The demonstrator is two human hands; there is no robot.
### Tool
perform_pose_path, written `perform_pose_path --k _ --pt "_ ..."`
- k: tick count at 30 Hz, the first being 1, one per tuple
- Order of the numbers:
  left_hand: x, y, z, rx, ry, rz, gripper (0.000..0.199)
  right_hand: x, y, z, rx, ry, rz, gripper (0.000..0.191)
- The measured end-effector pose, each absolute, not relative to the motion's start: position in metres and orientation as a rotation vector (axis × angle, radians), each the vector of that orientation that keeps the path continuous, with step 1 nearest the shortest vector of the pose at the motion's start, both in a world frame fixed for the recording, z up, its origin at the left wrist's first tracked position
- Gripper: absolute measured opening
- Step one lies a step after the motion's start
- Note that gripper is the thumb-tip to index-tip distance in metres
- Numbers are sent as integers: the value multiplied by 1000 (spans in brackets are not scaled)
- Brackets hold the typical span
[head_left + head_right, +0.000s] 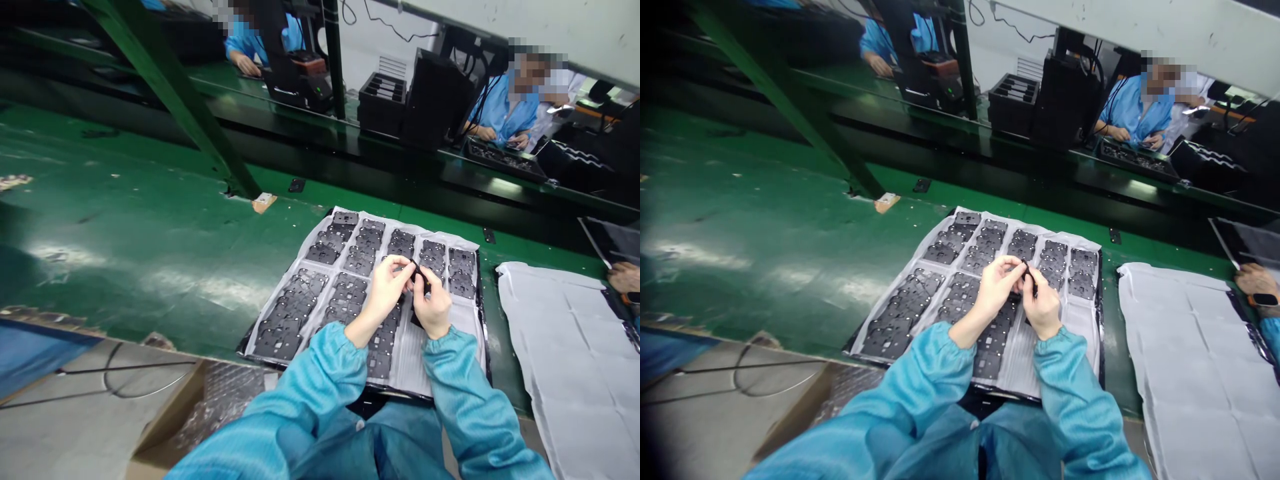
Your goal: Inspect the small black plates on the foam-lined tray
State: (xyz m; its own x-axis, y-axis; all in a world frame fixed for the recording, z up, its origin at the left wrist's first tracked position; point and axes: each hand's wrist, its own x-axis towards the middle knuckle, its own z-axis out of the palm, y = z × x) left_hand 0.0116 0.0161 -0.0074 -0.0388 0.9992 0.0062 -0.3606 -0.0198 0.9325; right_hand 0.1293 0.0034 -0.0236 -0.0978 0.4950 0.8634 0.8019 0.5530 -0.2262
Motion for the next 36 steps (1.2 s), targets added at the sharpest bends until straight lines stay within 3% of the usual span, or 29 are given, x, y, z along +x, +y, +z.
perform_pose_path --k 12,20,36 --pt "10 16 -6 999 1050 1428 33 128 3 -23 -1102 -1745 -334 21" --pt "6 23 -2 700 896 1302 28 125 -1 -30 -1176 -1654 57 23" --pt "3 20 1 683 828 1200 26 123 -2 -32 -1256 -1501 405 26"
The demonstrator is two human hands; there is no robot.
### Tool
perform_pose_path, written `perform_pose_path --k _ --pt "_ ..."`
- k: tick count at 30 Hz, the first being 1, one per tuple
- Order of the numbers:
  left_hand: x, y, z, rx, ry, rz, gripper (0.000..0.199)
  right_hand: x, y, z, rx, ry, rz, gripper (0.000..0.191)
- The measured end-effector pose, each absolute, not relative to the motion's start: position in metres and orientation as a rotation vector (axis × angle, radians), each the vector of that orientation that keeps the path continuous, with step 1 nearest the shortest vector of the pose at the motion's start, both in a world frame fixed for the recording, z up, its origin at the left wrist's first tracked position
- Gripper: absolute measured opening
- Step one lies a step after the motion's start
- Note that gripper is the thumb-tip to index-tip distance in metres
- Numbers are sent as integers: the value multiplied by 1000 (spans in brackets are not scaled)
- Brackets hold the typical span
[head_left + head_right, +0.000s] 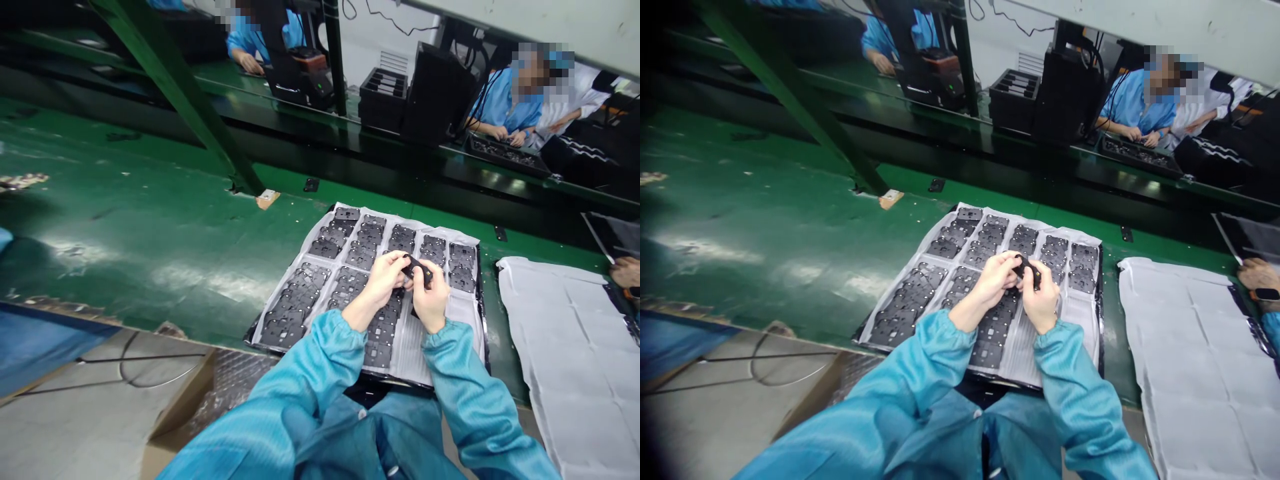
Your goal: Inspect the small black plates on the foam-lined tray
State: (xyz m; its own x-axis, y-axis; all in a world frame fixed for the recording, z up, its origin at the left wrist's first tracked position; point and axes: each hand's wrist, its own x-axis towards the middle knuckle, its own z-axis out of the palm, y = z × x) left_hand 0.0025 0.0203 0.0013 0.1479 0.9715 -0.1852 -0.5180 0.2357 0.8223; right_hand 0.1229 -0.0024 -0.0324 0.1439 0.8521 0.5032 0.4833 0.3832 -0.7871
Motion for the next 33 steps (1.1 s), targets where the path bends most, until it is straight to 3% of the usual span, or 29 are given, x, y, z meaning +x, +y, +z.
perform_pose_path --k 8,33 --pt "1 24 -1 700 825 1220 25 123 0 -31 -1206 -1440 576 27" --pt "2 23 -3 764 863 1246 26 123 0 -27 -1187 -1414 680 28"
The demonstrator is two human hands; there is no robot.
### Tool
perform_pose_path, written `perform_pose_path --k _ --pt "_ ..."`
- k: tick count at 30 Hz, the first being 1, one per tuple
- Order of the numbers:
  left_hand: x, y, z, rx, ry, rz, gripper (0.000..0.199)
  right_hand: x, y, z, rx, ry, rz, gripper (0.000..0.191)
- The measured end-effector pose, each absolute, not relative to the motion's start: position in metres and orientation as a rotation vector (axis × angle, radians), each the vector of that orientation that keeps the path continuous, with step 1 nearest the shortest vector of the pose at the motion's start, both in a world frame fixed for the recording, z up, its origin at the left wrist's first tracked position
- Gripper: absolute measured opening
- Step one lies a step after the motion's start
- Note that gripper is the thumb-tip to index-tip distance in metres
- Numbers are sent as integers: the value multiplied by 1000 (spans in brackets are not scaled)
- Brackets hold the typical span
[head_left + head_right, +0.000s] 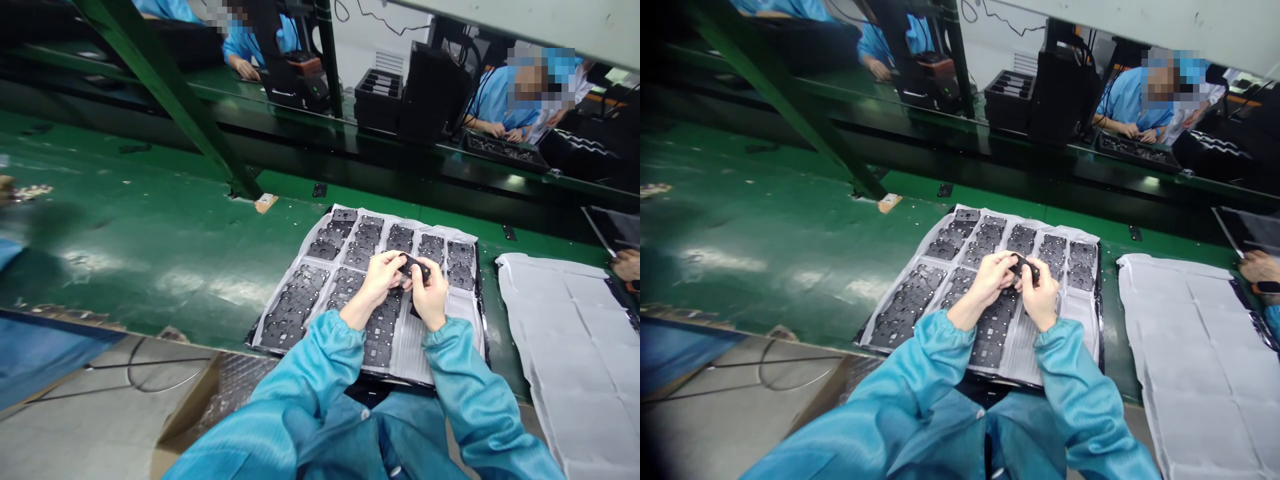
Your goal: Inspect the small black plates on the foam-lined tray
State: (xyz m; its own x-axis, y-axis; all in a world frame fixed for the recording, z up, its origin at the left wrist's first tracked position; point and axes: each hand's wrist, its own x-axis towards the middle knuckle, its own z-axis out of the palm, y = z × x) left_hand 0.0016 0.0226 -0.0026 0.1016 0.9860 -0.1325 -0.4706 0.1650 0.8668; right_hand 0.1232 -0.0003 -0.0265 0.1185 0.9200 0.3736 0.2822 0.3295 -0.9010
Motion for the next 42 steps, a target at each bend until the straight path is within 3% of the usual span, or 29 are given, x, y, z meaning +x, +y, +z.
perform_pose_path --k 7,17,42 --pt "2 22 -2 782 855 1263 28 123 -1 -26 -1153 -1377 711 26" --pt "0 20 3 722 845 1227 30 126 -1 -8 -1093 -1258 1017 28" --pt "0 21 -4 767 843 1263 21 126 -2 -9 -1108 -1291 956 28"
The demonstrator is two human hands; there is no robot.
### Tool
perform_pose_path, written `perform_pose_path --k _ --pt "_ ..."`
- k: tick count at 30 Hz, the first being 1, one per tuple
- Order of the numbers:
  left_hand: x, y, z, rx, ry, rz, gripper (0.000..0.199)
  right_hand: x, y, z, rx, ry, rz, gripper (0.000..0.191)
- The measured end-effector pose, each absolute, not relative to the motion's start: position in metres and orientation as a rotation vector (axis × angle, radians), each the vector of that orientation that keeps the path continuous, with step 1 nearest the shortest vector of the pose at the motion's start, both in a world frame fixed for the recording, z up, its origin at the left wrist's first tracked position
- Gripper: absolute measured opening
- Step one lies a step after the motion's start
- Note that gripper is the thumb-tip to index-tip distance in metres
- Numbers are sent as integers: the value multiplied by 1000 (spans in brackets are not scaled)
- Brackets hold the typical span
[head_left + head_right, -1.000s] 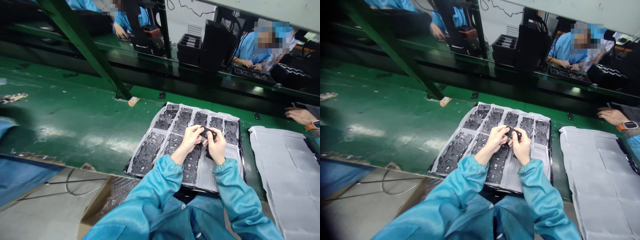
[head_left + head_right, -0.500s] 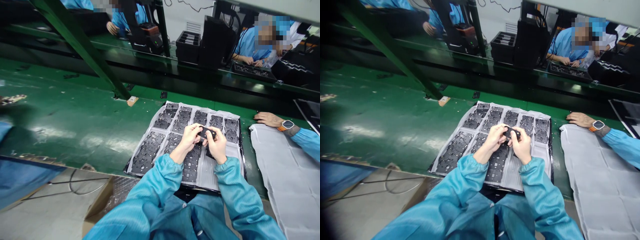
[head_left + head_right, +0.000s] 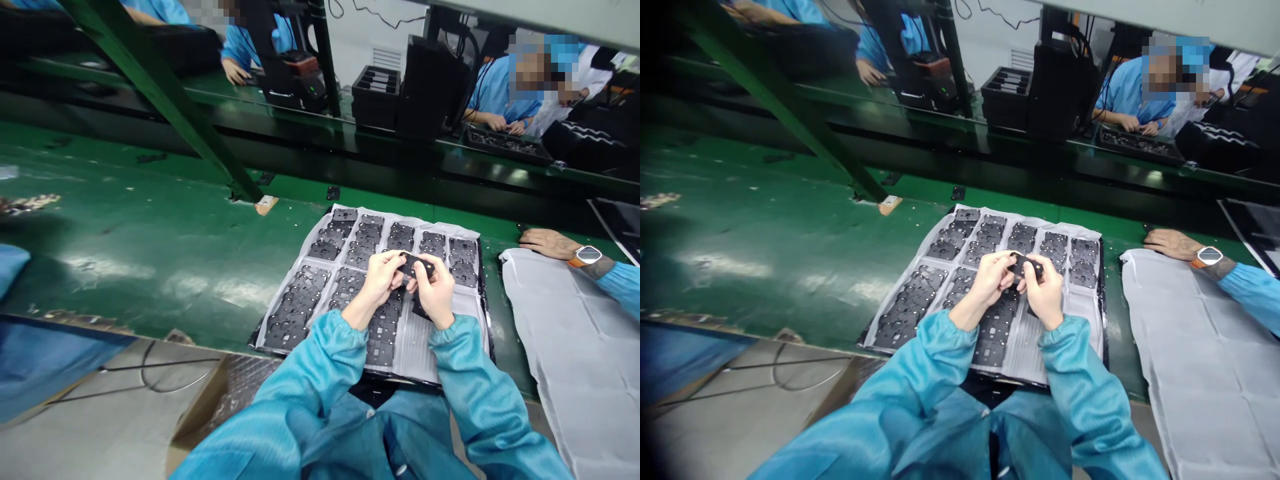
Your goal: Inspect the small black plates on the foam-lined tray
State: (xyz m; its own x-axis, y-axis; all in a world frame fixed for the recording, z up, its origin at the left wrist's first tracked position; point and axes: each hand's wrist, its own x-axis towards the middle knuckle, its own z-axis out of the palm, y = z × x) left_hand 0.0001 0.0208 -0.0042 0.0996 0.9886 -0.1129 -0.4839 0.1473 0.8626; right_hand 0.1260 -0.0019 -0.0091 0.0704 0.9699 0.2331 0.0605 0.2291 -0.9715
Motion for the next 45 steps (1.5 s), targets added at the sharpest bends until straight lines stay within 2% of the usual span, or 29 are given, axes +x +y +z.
perform_pose_path --k 4,9,23,28,32,34,36,38,39,41,43,45 --pt "1 20 -2 800 880 1270 25 127 -1 -13 -1144 -1313 886 28" --pt "2 18 0 830 843 1394 44 128 1 -18 -1179 -1320 758 27" --pt "2 25 -10 904 999 1471 25 129 1 -17 -1242 -1293 690 31" --pt "-19 24 22 938 1017 1630 28 133 1 -17 -1256 -1300 696 29" --pt "-23 75 73 1410 1084 1718 33 135 0 -16 -1236 -1334 680 29" --pt "-18 125 92 1744 1279 1628 34 135 -2 -16 -1233 -1369 665 29" --pt "-13 177 103 2187 1673 1134 32 136 -2 -16 -1243 -1406 656 29" --pt "-12 217 106 2273 1779 950 22 138 -1 -17 -1247 -1427 653 29" --pt "-13 230 105 2295 1800 877 26 139 1 -18 -1246 -1435 653 29" --pt "-17 239 96 2314 1790 795 29 140 3 -18 -1244 -1440 655 30" --pt "-22 229 80 2342 1751 725 18 140 4 -17 -1245 -1434 670 31" --pt "-29 205 63 2383 1659 651 17 139 4 -15 -1228 -1409 741 32"
